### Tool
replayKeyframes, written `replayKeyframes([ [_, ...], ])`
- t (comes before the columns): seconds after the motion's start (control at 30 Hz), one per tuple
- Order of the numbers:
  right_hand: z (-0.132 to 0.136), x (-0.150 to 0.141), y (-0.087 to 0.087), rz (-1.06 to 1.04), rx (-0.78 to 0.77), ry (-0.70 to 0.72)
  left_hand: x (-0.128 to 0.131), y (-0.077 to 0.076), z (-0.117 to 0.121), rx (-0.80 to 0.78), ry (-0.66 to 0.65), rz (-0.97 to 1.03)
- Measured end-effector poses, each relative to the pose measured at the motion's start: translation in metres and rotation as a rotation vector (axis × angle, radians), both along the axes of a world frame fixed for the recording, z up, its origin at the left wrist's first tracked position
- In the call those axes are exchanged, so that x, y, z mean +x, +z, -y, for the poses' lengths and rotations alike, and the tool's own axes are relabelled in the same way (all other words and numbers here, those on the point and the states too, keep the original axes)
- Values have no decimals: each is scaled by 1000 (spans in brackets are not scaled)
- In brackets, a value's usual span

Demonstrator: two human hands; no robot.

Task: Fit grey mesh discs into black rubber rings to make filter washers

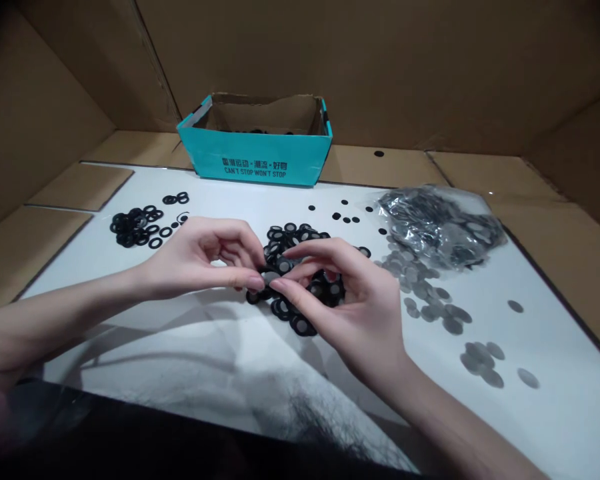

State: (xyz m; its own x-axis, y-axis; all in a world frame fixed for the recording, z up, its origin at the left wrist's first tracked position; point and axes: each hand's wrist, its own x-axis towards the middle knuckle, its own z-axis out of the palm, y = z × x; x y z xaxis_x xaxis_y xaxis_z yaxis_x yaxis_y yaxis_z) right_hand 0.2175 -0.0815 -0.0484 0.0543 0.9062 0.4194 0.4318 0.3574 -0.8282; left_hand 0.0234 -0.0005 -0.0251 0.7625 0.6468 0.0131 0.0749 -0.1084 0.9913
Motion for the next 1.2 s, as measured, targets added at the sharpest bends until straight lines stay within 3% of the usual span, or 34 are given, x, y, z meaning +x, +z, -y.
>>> replayKeyframes([
  [0.17,-3,4,-1,96,11,-1,3,0,4,3,11,33],
  [0.37,-8,3,2,297,110,231,4,0,7,35,12,42],
  [0.5,-8,2,0,349,190,305,5,-1,9,85,2,6],
  [0.9,-4,-1,-1,253,194,317,3,10,5,-92,-139,-146],
  [1.2,-2,-3,-1,245,202,304,0,14,0,-168,-204,-137],
])
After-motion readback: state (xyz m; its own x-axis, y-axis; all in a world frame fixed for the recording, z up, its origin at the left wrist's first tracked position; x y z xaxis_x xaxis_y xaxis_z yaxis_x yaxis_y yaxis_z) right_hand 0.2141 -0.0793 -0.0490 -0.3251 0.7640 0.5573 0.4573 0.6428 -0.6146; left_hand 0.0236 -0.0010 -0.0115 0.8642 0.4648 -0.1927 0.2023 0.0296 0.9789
